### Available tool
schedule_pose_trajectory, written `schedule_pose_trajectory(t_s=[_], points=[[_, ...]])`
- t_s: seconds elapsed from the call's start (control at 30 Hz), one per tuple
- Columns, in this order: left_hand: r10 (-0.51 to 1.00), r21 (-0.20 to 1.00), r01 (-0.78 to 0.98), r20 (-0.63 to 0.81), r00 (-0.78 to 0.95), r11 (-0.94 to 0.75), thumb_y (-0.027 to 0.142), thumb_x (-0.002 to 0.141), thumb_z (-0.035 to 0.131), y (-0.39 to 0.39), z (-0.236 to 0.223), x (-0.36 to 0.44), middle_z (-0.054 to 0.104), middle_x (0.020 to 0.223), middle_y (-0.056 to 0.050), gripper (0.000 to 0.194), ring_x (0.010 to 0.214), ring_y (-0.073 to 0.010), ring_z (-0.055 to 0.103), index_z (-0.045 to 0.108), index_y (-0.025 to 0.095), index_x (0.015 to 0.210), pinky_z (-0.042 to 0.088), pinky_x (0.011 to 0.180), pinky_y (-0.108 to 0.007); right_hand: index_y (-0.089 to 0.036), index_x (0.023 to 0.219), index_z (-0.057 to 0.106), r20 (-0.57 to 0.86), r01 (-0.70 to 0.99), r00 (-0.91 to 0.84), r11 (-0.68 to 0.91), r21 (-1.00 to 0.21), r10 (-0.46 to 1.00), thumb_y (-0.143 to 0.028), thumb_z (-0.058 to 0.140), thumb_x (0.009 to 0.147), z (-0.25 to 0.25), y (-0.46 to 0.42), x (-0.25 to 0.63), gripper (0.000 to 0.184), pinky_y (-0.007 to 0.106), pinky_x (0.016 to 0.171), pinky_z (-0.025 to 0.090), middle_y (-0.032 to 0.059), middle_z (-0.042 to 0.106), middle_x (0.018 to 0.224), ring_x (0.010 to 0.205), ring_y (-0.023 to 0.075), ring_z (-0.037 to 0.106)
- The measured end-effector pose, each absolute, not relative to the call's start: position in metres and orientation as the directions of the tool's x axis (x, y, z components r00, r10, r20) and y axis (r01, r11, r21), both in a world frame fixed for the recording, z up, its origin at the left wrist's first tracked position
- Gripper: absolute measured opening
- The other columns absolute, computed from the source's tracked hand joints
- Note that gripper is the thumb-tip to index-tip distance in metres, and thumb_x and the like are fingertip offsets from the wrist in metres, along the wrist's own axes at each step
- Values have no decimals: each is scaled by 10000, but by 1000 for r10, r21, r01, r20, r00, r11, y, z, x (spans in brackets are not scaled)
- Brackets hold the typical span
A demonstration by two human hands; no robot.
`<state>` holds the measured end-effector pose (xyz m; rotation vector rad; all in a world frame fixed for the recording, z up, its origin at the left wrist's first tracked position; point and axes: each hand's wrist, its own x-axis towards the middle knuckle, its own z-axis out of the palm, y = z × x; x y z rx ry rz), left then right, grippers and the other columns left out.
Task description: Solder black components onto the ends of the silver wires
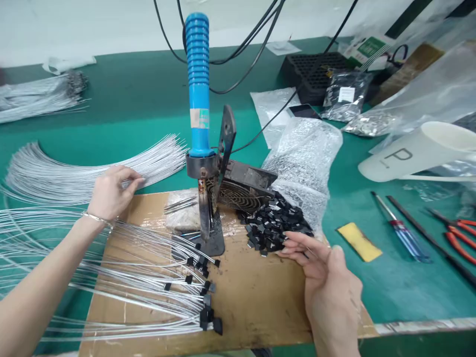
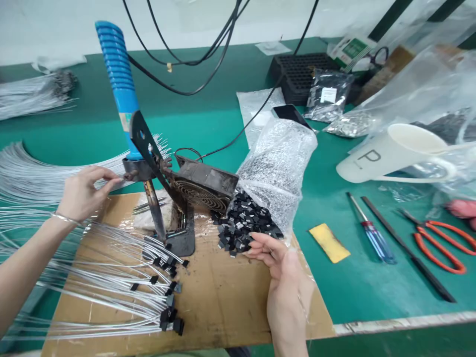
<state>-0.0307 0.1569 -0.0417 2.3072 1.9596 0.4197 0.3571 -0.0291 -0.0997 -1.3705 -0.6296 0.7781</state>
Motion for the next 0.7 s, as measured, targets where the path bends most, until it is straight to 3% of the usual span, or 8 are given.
schedule_pose_trajectory(t_s=[0.13,0.3,0.57,0.7], points=[[985,357,928,163,49,-105,481,1079,627,144,-26,-37,773,1188,-57,376,1241,-311,716,760,132,1121,513,1171,-564,-153,939,847,-58,-104,597,6,-995,800,-619,613,1043,-98,-31,356,532,389,727,597,116,832,945,778,234,735],[989,531,846,143,-34,-47,443,1038,711,137,-12,-35,772,1173,-70,333,1104,-281,756,743,133,1155,632,988,-487,-164,954,841,-77,-106,594,-17,-994,801,-632,646,1025,-97,-33,355,512,389,749,591,109,836,981,809,236,728],[965,703,710,206,-162,-31,399,1005,680,132,3,-17,799,815,77,338,866,-112,772,778,76,984,624,907,-228,-163,934,834,-53,-48,596,-30,-998,801,-605,649,1037,-97,-34,355,490,390,767,580,105,848,944,787,232,735],[945,721,690,262,-195,-58,379,978,720,128,8,-9,752,760,91,269,725,-60,682,765,115,946,588,759,-180,-160,927,834,-63,-45,598,-45,-998,799,-602,660,1034,-98,-34,354,486,396,768,581,107,850,934,779,235,738]])
